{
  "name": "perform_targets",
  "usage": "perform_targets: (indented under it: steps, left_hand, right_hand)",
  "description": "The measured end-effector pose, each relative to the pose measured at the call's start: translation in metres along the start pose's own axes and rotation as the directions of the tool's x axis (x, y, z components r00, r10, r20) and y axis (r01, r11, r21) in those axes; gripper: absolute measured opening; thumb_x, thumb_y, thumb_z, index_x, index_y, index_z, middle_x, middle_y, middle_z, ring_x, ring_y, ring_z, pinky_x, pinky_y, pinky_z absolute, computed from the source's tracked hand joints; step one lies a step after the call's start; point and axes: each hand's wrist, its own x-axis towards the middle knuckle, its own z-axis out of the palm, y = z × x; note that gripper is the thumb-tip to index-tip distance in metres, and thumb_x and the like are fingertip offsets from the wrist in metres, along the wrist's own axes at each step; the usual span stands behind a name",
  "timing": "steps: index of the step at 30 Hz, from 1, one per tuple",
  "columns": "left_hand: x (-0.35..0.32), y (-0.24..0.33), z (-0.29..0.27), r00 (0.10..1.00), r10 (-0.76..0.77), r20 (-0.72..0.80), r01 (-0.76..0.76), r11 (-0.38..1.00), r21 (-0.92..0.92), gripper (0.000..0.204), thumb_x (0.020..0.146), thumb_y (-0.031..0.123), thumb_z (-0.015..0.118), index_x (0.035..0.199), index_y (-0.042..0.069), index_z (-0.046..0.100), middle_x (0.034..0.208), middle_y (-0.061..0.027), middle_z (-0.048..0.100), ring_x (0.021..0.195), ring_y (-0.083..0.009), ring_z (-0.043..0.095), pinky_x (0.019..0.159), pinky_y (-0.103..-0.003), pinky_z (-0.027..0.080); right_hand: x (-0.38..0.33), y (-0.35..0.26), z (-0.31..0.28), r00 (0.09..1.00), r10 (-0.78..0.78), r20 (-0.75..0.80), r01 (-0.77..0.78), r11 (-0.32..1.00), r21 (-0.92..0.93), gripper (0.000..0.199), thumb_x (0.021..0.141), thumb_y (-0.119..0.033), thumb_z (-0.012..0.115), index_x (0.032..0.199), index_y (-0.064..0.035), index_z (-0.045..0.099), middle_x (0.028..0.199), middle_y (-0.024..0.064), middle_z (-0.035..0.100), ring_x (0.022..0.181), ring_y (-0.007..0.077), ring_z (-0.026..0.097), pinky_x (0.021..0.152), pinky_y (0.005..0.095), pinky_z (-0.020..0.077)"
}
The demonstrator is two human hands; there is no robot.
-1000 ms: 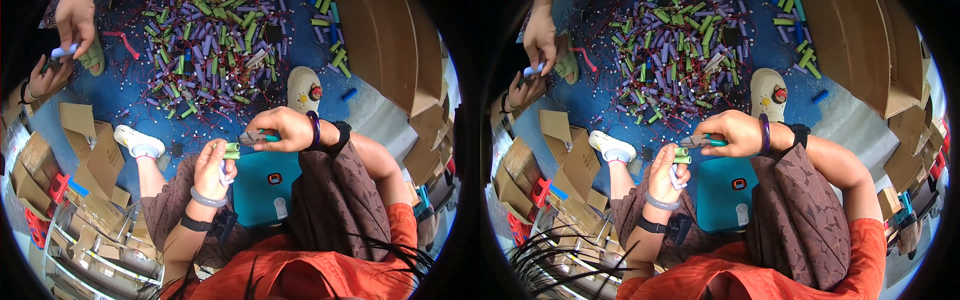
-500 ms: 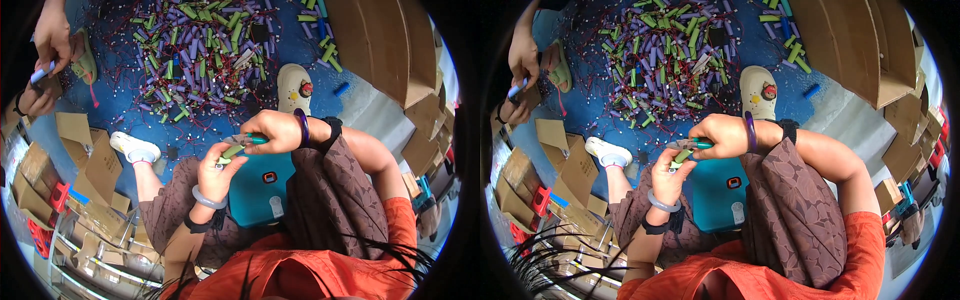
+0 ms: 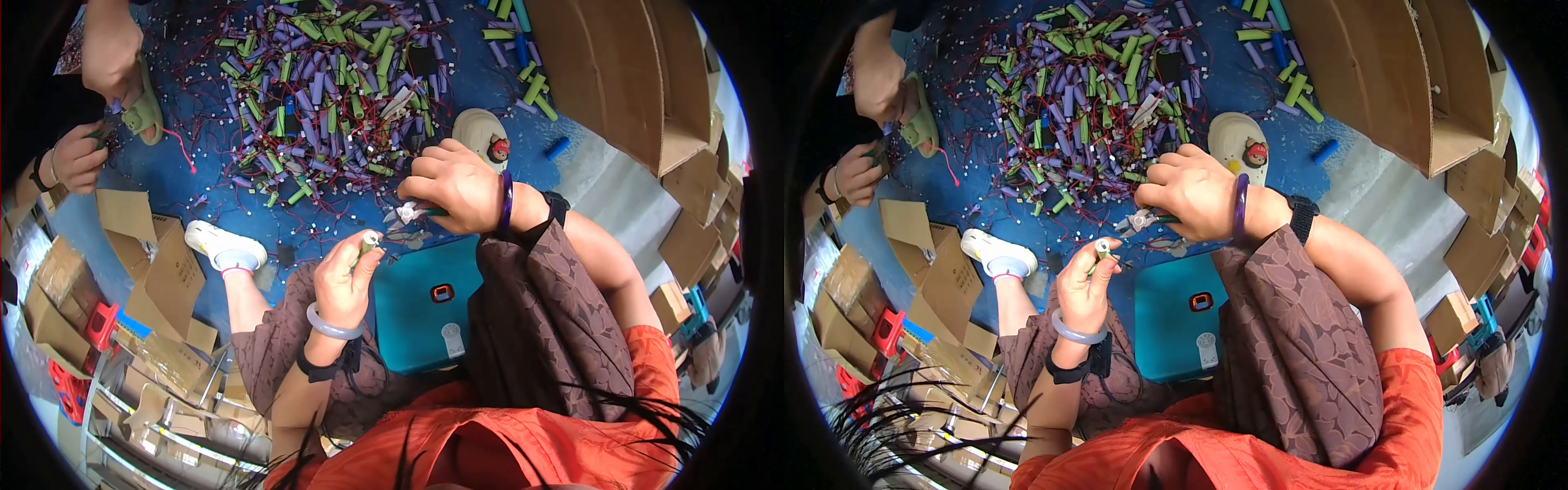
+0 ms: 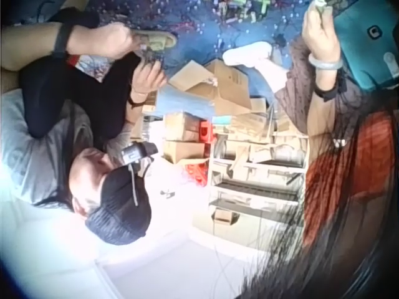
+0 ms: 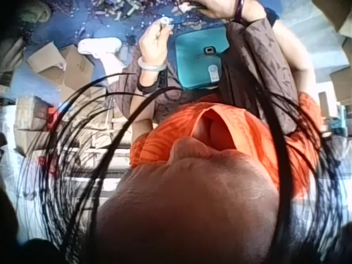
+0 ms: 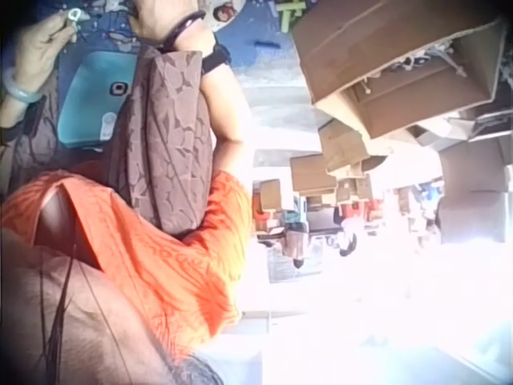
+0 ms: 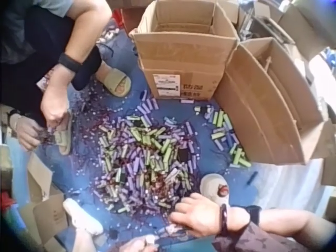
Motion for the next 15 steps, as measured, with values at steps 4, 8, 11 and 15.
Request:
perform_targets:
  steps: [4,8,11,15]
  left_hand:
    - [-0.0049,0.0017,0.0024,0.999,-0.037,0.008,0.038,0.999,-0.007,0.024,0.089,0.016,0.069,0.107,0.000,0.065,0.091,-0.0142,0.067,0.077,-0.0243,0.066,0.070,-0.031,0.051]
    - [-0.0061,-0.0034,0.0051,0.999,-0.035,0.003,0.035,0.999,-0.026,0.025,0.089,0.017,0.069,0.107,0.001,0.064,0.089,-0.0146,0.067,0.076,-0.0256,0.066,0.069,-0.032,0.051]
    - [-0.0057,-0.0013,0.0047,1.000,-0.026,0.008,0.026,1.000,-0.001,0.024,0.089,0.018,0.070,0.105,0.000,0.064,0.087,-0.0149,0.066,0.075,-0.0269,0.066,0.067,-0.032,0.051]
    - [-0.0054,-0.0045,0.0037,0.999,-0.036,-0.002,0.036,0.999,0.016,0.024,0.089,0.018,0.070,0.103,0.000,0.064,0.085,-0.0148,0.066,0.072,-0.0275,0.065,0.066,-0.033,0.050]
  right_hand:
    - [0.0050,-0.0022,0.0014,0.993,-0.105,-0.053,0.098,0.988,-0.119,0.031,0.063,-0.012,0.070,0.094,-0.0111,0.062,0.086,0.0046,0.055,0.086,0.0238,0.055,0.078,0.0365,0.0417]
    - [0.0075,-0.0034,0.0020,0.988,-0.140,-0.064,0.130,0.981,-0.140,0.031,0.062,-0.012,0.068,0.093,-0.0110,0.062,0.085,0.0045,0.055,0.084,0.0231,0.055,0.076,0.0356,0.0407]
    - [0.0057,-0.0025,0.0033,0.988,-0.131,-0.078,0.121,0.986,-0.117,0.036,0.064,-0.012,0.075,0.098,-0.0118,0.063,0.085,0.0028,0.054,0.085,0.0233,0.055,0.076,0.0371,0.0400]
    - [0.0072,-0.0052,0.0025,0.990,-0.120,-0.080,0.111,0.987,-0.113,0.036,0.061,-0.013,0.073,0.095,-0.0113,0.062,0.085,0.0037,0.053,0.085,0.0234,0.055,0.076,0.0368,0.0400]
